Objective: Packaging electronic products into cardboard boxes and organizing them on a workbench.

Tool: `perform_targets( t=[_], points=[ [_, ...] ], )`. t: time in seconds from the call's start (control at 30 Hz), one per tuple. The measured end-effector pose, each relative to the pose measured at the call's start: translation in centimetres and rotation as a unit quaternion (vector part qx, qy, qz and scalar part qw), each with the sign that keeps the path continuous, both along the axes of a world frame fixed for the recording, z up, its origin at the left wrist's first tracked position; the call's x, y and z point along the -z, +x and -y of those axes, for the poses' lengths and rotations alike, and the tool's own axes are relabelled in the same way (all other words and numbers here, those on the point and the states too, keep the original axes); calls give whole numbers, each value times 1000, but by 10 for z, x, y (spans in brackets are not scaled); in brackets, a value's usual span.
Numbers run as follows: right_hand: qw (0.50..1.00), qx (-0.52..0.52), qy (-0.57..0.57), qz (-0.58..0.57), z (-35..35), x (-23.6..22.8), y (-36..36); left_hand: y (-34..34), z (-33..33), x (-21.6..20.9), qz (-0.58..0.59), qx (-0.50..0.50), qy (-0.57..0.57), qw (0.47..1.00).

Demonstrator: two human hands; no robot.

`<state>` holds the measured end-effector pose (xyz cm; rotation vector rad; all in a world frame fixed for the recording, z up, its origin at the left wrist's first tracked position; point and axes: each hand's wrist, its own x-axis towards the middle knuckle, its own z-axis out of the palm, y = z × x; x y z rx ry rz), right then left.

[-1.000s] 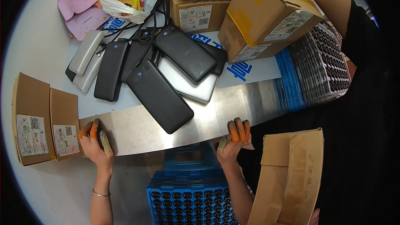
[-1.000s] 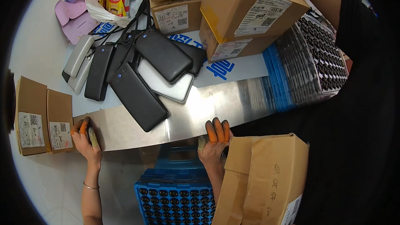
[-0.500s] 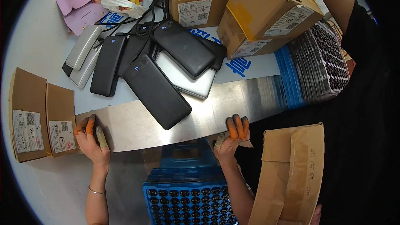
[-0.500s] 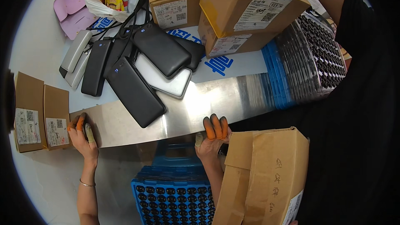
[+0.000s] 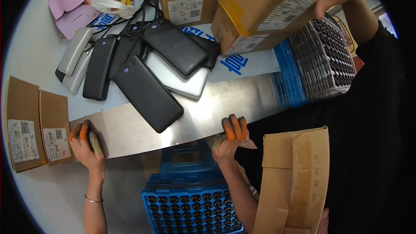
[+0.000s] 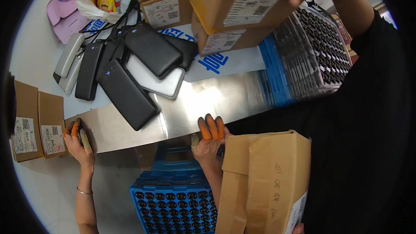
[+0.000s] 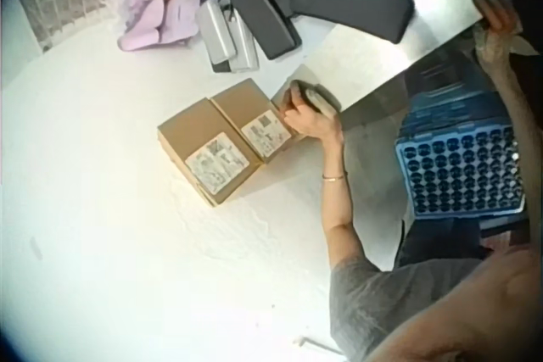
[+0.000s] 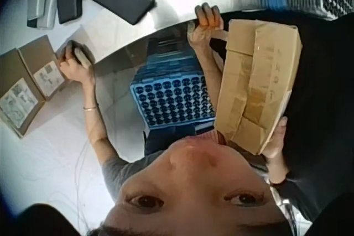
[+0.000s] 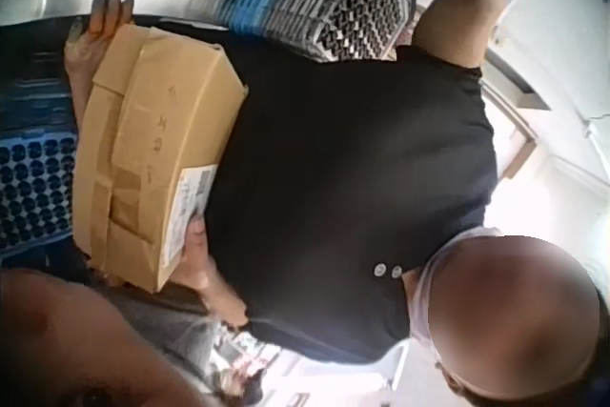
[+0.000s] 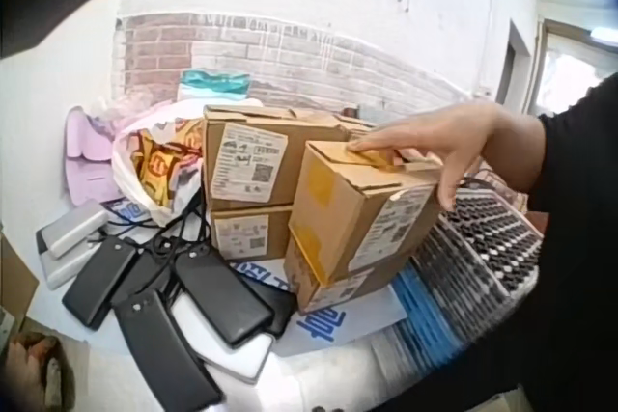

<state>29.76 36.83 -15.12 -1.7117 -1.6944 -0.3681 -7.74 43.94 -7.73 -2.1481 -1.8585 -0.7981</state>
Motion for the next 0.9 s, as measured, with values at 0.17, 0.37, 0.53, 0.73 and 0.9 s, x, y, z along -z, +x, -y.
perform_targets(
  t=[0.17, 0.37, 0.53, 0.73, 0.9],
  points=[
    [1000, 12, 4, -10, -2, 0, -3, -4, 1, 5, 3, 0, 0, 1000],
    [1000, 11, -8, -18, -1, 3, -2, -12, 1, 11, -4, -4, -9, 1000],
    [1000, 8, 2, -13, -1, 5, -1, -14, 0, 13, -13, 1, 6, 1000],
    [1000, 8, -7, -21, 0, 0, -5, -14, 1, 10, -31, -5, 7, 999],
    [1000, 9, 8, -6, 1, 1, 0, -4, -3, 6, -23, -3, 7, 1000]
  ],
)
